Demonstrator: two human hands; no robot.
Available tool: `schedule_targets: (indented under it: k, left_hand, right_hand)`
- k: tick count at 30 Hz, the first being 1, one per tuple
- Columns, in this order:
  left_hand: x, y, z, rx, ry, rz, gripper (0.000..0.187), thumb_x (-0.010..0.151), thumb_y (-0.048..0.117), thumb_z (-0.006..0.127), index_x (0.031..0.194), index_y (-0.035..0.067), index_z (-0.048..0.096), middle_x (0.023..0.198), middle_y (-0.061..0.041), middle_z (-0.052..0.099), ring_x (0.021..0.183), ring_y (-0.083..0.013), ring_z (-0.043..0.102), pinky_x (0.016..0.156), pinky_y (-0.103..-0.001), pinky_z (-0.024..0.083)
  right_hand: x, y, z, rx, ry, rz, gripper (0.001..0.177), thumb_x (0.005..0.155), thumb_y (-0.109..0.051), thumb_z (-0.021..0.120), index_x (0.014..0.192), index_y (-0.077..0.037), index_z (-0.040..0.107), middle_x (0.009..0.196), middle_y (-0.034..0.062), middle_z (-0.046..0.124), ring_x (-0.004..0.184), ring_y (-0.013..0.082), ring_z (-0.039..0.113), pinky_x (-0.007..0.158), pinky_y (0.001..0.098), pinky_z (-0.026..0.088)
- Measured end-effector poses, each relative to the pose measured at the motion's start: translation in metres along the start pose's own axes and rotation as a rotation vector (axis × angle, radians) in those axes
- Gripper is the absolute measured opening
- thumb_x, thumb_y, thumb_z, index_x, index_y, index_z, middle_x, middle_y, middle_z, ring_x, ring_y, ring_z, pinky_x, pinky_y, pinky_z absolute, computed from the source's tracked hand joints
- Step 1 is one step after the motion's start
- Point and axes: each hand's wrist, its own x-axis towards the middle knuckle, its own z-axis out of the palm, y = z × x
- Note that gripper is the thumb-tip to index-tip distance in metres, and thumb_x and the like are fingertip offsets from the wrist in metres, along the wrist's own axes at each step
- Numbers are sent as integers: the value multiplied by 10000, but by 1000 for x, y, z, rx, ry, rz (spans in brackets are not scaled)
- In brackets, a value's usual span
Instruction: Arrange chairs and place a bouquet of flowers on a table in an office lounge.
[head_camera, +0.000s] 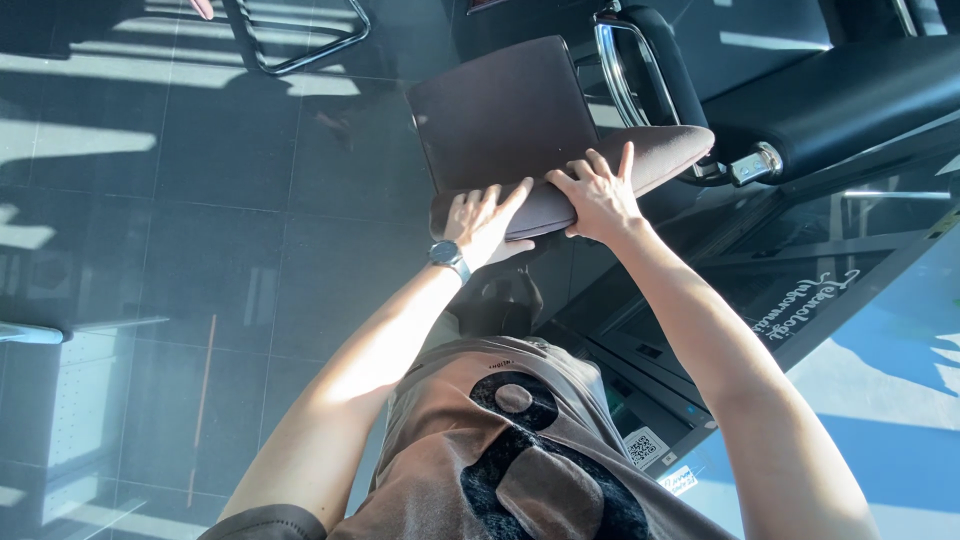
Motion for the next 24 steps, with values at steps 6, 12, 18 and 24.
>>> schedule_targets:
  k: [6, 12, 18, 24]
  left_hand:
    - [-3, -20, 11, 48, -21, -44, 1005, 726, 612, 842, 1537, 222, 395, 1196, -221, 650, 1062, -407, 673, 932, -528, 534]
    - [11, -8, 3, 20, -32, -81, 925, 763, 584, 826, 1518, 235, 421, 1215, -210, 650, 1057, -414, 675, 922, -551, 533]
    - [23, -4, 13, 5, 1, -89, 924, 727, 583, 838, 1484, 233, 439, 1212, -217, 650, 1028, -421, 683, 889, -551, 547]
    - [21, 0, -5, -19, -44, -77, 957, 690, 604, 833, 1472, 180, 480, 1147, -205, 681, 1024, -390, 695, 885, -509, 563]
  right_hand:
    - [7, 13, 7, 81, 19, -64, 984, 514, -336, 1014, 1400, -352, 584, 1430, -9, 597, 1454, 267, 395, 1185, 736, 53]
    - [18, 27, -4, 96, -14, -25, 975, 487, -300, 1021, 1369, -381, 615, 1403, -55, 620, 1421, 257, 444, 1199, 719, 54]
    - [19, 36, -8, 81, -21, -13, 976, 491, -283, 1022, 1373, -384, 614, 1408, -61, 624, 1425, 250, 457, 1221, 708, 68]
    - [18, 30, -27, 90, -148, -3, 1048, 442, -473, 1006, 1391, -398, 568, 1456, -28, 578, 1470, 272, 370, 1183, 739, 23]
